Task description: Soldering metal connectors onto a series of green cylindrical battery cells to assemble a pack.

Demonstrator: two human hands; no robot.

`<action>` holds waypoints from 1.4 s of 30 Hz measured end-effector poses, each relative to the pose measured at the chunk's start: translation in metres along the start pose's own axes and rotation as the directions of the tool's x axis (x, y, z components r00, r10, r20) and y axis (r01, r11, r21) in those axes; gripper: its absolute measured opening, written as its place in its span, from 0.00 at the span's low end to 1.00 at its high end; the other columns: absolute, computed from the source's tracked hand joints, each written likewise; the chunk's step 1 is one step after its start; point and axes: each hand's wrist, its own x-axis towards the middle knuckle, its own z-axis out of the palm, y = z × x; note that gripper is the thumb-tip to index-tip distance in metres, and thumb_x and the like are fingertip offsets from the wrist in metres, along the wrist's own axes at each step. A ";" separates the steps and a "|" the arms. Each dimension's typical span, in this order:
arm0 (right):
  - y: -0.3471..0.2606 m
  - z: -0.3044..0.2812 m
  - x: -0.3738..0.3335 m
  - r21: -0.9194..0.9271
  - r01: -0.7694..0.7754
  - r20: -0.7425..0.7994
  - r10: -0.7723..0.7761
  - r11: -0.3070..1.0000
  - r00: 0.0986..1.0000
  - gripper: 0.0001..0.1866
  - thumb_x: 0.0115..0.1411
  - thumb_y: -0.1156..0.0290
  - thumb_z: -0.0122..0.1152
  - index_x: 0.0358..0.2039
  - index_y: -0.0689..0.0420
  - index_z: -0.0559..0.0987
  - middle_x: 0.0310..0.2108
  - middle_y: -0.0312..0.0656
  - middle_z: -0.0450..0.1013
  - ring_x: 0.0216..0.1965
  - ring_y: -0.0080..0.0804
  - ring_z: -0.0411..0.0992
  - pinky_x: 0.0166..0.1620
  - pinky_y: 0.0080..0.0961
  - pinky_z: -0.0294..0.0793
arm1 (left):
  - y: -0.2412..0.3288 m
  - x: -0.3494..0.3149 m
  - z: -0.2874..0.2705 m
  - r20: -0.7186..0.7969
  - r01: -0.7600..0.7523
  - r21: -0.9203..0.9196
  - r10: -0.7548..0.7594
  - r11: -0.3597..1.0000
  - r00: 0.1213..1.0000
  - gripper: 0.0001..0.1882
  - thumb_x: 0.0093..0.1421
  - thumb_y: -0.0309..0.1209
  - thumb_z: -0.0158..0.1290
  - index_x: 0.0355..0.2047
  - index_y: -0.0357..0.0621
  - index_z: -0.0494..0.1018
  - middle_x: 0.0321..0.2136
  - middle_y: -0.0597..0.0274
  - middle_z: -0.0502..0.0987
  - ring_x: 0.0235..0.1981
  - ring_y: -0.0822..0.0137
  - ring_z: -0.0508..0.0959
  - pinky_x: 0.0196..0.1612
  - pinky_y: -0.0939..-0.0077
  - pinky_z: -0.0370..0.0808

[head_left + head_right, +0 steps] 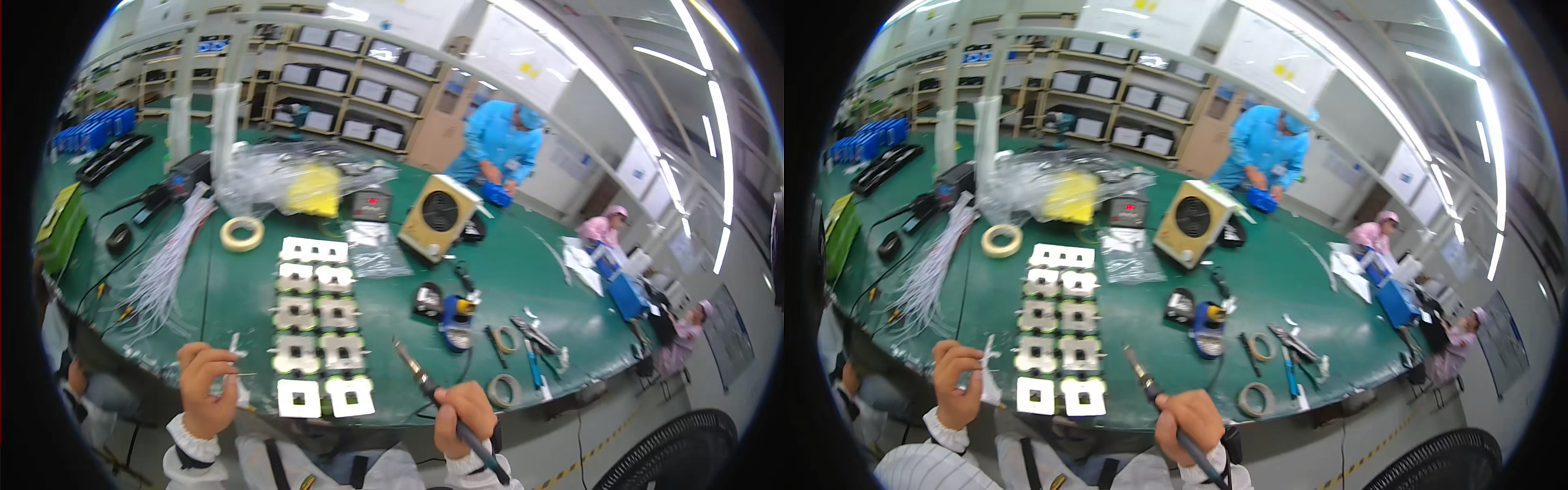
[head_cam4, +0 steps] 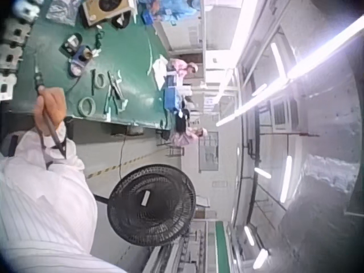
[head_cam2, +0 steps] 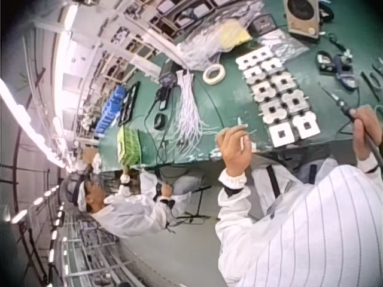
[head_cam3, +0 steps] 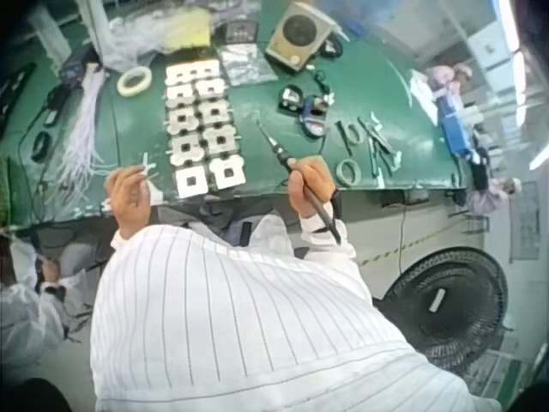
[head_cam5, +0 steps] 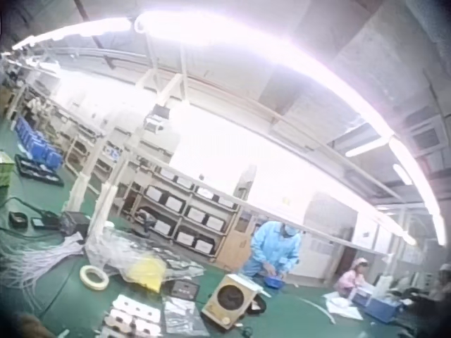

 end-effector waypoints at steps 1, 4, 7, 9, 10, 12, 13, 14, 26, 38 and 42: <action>0.012 -0.008 -0.001 -0.093 -0.080 -0.021 0.078 0.993 0.997 0.06 0.56 0.81 0.62 0.34 0.66 0.83 0.26 0.48 0.78 0.25 0.41 0.73 0.30 0.32 0.73 | -0.007 -0.002 0.004 -0.004 -0.025 -0.022 0.025 0.999 1.000 0.07 0.50 0.21 0.58 0.30 0.44 0.76 0.38 0.60 0.82 0.43 0.51 0.74 0.51 0.55 0.67; 0.056 -0.018 -0.007 -0.262 -0.313 -0.112 0.294 0.913 0.949 0.06 0.61 0.79 0.60 0.36 0.66 0.82 0.27 0.49 0.76 0.28 0.43 0.74 0.34 0.35 0.74 | -0.028 -0.010 0.015 0.047 0.042 0.075 -0.045 0.996 0.998 0.06 0.52 0.21 0.57 0.31 0.44 0.76 0.42 0.58 0.81 0.52 0.49 0.74 0.59 0.53 0.62; 0.114 -0.008 -0.012 -0.273 -0.319 -0.152 0.287 0.908 0.946 0.07 0.62 0.76 0.63 0.40 0.64 0.83 0.32 0.51 0.78 0.32 0.46 0.76 0.37 0.36 0.75 | -0.050 -0.016 0.031 0.086 0.216 0.113 -0.226 0.970 0.970 0.04 0.55 0.23 0.58 0.32 0.44 0.77 0.48 0.55 0.78 0.61 0.47 0.69 0.64 0.51 0.58; 0.151 0.009 -0.013 -0.281 -0.244 -0.156 0.207 0.928 0.966 0.12 0.66 0.69 0.61 0.45 0.63 0.83 0.36 0.52 0.79 0.41 0.44 0.79 0.45 0.33 0.77 | -0.062 -0.019 0.043 0.078 0.220 0.127 -0.231 0.967 0.970 0.04 0.55 0.23 0.58 0.32 0.44 0.78 0.49 0.55 0.78 0.62 0.46 0.68 0.64 0.51 0.58; 0.165 0.013 -0.014 -0.301 -0.286 -0.144 0.253 0.910 0.957 0.12 0.66 0.69 0.61 0.45 0.63 0.83 0.36 0.52 0.79 0.41 0.44 0.79 0.45 0.33 0.77 | -0.067 -0.022 0.048 0.071 0.240 0.144 -0.252 0.960 0.965 0.04 0.56 0.23 0.58 0.32 0.44 0.78 0.49 0.55 0.77 0.62 0.46 0.68 0.64 0.51 0.58; 0.182 0.015 -0.010 -0.272 -0.525 0.065 0.560 0.807 0.826 0.15 0.67 0.65 0.60 0.47 0.64 0.83 0.40 0.54 0.80 0.43 0.46 0.79 0.46 0.34 0.77 | -0.073 -0.030 0.055 0.090 0.265 0.149 -0.280 0.953 0.956 0.04 0.56 0.24 0.58 0.32 0.44 0.79 0.50 0.53 0.76 0.63 0.45 0.67 0.65 0.50 0.57; 0.183 0.011 -0.010 -0.255 -0.507 -0.044 0.514 0.824 0.857 0.18 0.68 0.62 0.59 0.46 0.65 0.83 0.39 0.56 0.81 0.43 0.47 0.80 0.46 0.35 0.77 | -0.076 -0.032 0.054 0.097 0.271 0.168 -0.290 0.948 0.952 0.04 0.56 0.24 0.58 0.32 0.44 0.79 0.50 0.53 0.76 0.63 0.44 0.66 0.65 0.49 0.57; 0.181 0.004 -0.010 -0.262 -0.485 -0.167 0.456 0.834 0.874 0.16 0.67 0.63 0.58 0.41 0.65 0.84 0.34 0.55 0.81 0.37 0.46 0.80 0.42 0.36 0.77 | -0.079 -0.034 0.053 0.097 0.284 0.186 -0.306 0.940 0.947 0.04 0.56 0.24 0.58 0.32 0.44 0.79 0.50 0.53 0.76 0.63 0.44 0.66 0.65 0.49 0.56; 0.224 -0.002 -0.027 0.337 -0.747 -0.092 0.809 0.574 0.580 0.16 0.67 0.68 0.61 0.53 0.60 0.78 0.43 0.43 0.81 0.37 0.40 0.80 0.40 0.33 0.77 | -0.085 -0.035 0.056 0.043 0.279 0.159 -0.289 0.947 0.956 0.07 0.53 0.22 0.59 0.33 0.41 0.77 0.48 0.52 0.77 0.58 0.43 0.69 0.62 0.48 0.64; 0.111 0.057 -0.028 0.037 -0.525 0.342 0.482 0.850 0.806 0.14 0.66 0.66 0.65 0.46 0.63 0.82 0.31 0.50 0.78 0.29 0.45 0.76 0.36 0.33 0.76 | -0.062 -0.019 0.053 -0.029 0.395 0.436 -0.426 0.808 0.904 0.06 0.53 0.29 0.64 0.32 0.49 0.82 0.46 0.57 0.79 0.55 0.49 0.72 0.56 0.52 0.66; 0.123 0.076 -0.034 -0.025 -0.546 0.419 0.505 0.837 0.755 0.13 0.64 0.69 0.63 0.46 0.62 0.82 0.39 0.55 0.80 0.39 0.54 0.79 0.43 0.39 0.79 | -0.079 0.005 0.044 0.129 0.432 0.507 -0.561 0.746 0.818 0.06 0.56 0.33 0.65 0.29 0.46 0.81 0.33 0.53 0.80 0.40 0.51 0.79 0.43 0.57 0.73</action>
